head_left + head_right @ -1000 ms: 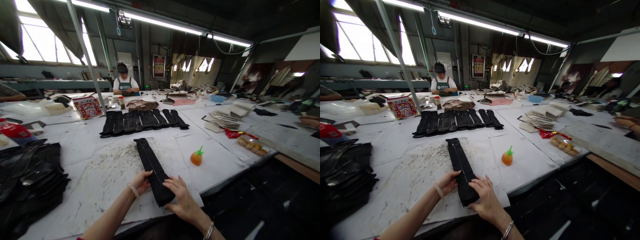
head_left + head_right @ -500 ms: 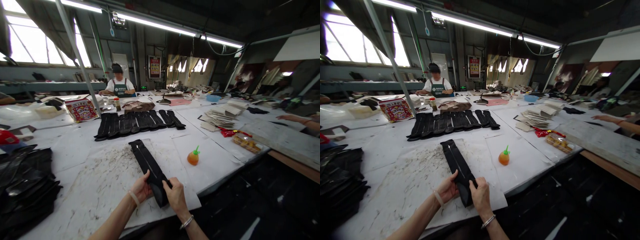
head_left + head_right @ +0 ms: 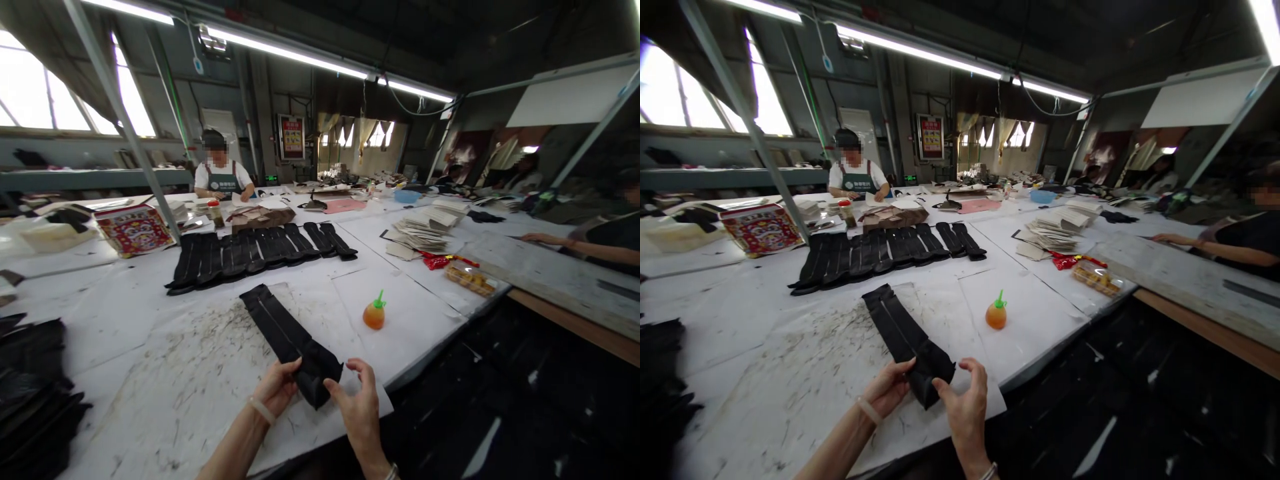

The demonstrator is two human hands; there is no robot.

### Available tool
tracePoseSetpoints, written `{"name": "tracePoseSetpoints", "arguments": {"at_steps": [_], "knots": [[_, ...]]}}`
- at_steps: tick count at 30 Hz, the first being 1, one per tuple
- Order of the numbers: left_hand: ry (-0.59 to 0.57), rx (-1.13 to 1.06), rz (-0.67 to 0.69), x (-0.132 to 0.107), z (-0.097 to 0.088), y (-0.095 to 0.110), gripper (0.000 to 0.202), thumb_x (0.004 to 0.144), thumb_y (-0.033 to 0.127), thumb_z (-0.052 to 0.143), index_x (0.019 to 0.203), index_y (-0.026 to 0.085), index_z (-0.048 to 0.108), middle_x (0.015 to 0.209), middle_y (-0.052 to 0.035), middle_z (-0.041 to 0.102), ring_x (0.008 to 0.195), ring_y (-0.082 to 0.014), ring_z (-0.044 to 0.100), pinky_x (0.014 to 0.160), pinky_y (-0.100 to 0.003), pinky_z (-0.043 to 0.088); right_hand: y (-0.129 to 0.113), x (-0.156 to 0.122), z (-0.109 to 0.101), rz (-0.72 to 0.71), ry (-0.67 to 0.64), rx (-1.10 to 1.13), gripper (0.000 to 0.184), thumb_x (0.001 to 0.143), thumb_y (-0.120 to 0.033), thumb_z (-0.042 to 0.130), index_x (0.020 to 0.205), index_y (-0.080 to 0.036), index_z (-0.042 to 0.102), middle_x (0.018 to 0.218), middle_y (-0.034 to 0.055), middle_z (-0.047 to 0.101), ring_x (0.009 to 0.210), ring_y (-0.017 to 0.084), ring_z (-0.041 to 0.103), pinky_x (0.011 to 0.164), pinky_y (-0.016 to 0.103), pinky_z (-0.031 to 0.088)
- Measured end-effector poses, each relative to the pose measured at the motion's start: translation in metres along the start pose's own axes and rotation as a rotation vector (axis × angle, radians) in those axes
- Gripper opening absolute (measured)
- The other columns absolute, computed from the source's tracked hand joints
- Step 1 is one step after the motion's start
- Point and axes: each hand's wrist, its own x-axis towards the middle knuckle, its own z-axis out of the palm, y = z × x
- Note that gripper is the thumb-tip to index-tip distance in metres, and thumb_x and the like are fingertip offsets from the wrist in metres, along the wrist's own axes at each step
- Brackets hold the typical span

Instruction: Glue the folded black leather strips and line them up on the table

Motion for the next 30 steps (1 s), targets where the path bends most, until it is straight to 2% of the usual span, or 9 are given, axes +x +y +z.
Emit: {"name": "tracePoseSetpoints", "arguments": {"at_steps": [4, 10, 14, 18, 21, 23, 25, 28, 30], "knots": [[0.016, -0.042, 0.011, -0.005, 0.012, -0.003, 0.026, 0.076, -0.004, 0.062, 0.097, 0.011, 0.061, 0.078, -0.0049, 0.073, 0.060, -0.0151, 0.069, 0.053, -0.022, 0.056, 0.001, -0.004, 0.009, 0.073, 0.034, 0.036, 0.033, 0.068, -0.038, 0.073, 0.090, -0.021, 0.055, 0.121, 0.0137, 0.058, 0.119, 0.033, 0.049, 0.105, 0.046, 0.036], [0.027, -0.026, 0.067, -0.004, 0.016, -0.019, 0.038, 0.075, -0.001, 0.065, 0.108, 0.015, 0.058, 0.082, -0.0029, 0.073, 0.061, -0.0142, 0.069, 0.052, -0.021, 0.055, -0.003, 0.009, 0.033, 0.189, 0.019, 0.053, 0.044, 0.074, -0.032, 0.068, 0.114, -0.018, 0.058, 0.119, 0.0140, 0.063, 0.112, 0.031, 0.058, 0.097, 0.044, 0.047], [0.034, 0.042, 0.123, -0.001, 0.009, -0.023, 0.034, 0.068, 0.006, 0.074, 0.098, 0.015, 0.061, 0.081, -0.0037, 0.074, 0.064, -0.0151, 0.069, 0.054, -0.022, 0.053, -0.004, 0.007, 0.032, -0.211, -0.049, -0.079, 0.018, 0.081, -0.018, 0.058, 0.092, -0.023, 0.071, 0.111, 0.0096, 0.069, 0.118, 0.032, 0.054, 0.103, 0.053, 0.039], [0.046, 0.108, 0.163, -0.002, -0.002, -0.019, 0.035, 0.059, 0.011, 0.080, 0.088, 0.015, 0.063, 0.072, -0.0019, 0.072, 0.060, -0.0141, 0.066, 0.054, -0.021, 0.049, -0.007, 0.003, 0.021, -0.612, -0.310, -0.173, 0.040, 0.080, -0.005, 0.047, 0.104, -0.026, 0.071, 0.105, 0.0073, 0.073, 0.116, 0.028, 0.057, 0.098, 0.050, 0.045], [0.052, 0.165, 0.160, -0.006, -0.009, -0.015, 0.035, 0.055, 0.013, 0.082, 0.085, 0.015, 0.063, 0.069, -0.0016, 0.071, 0.057, -0.0136, 0.065, 0.053, -0.021, 0.047, -0.017, 0.011, 0.015, -0.750, -0.541, -0.211, 0.038, 0.077, -0.003, 0.049, 0.100, -0.022, 0.072, 0.100, 0.0084, 0.073, 0.107, 0.027, 0.061, 0.096, 0.046, 0.046], [0.044, 0.194, 0.147, -0.009, -0.010, -0.014, 0.034, 0.055, 0.012, 0.082, 0.083, 0.014, 0.063, 0.067, -0.0017, 0.071, 0.056, -0.0136, 0.064, 0.052, -0.021, 0.047, -0.028, 0.022, 0.015, -0.658, -0.689, -0.166, 0.026, 0.076, -0.006, 0.054, 0.084, -0.022, 0.073, 0.084, 0.0053, 0.072, 0.091, 0.024, 0.064, 0.090, 0.041, 0.047], [0.021, 0.197, 0.129, -0.012, -0.010, -0.013, 0.032, 0.057, 0.011, 0.081, 0.084, 0.014, 0.064, 0.069, -0.0021, 0.071, 0.057, -0.0135, 0.064, 0.052, -0.021, 0.047, -0.036, 0.035, 0.018, -0.416, -0.734, -0.071, 0.016, 0.075, -0.012, 0.062, 0.067, -0.023, 0.070, 0.071, 0.0011, 0.066, 0.081, 0.020, 0.062, 0.083, 0.035, 0.048], [0.002, 0.171, 0.104, -0.016, -0.009, -0.010, 0.032, 0.062, 0.012, 0.080, 0.091, 0.014, 0.066, 0.077, -0.0030, 0.073, 0.062, -0.0137, 0.066, 0.055, -0.020, 0.049, -0.038, 0.050, 0.029, -0.127, -0.630, 0.019, 0.010, 0.067, -0.017, 0.070, 0.060, -0.021, 0.064, 0.079, 0.0002, 0.062, 0.084, 0.019, 0.059, 0.078, 0.031, 0.047], [-0.028, 0.163, 0.086, -0.018, -0.011, -0.007, 0.032, 0.067, 0.018, 0.079, 0.096, 0.014, 0.068, 0.084, -0.0054, 0.074, 0.068, -0.0157, 0.068, 0.058, -0.022, 0.052, -0.031, 0.055, 0.037, -0.048, -0.587, 0.024, 0.014, 0.062, -0.016, 0.073, 0.072, -0.019, 0.065, 0.085, 0.0006, 0.061, 0.081, 0.018, 0.059, 0.073, 0.030, 0.048]]}}
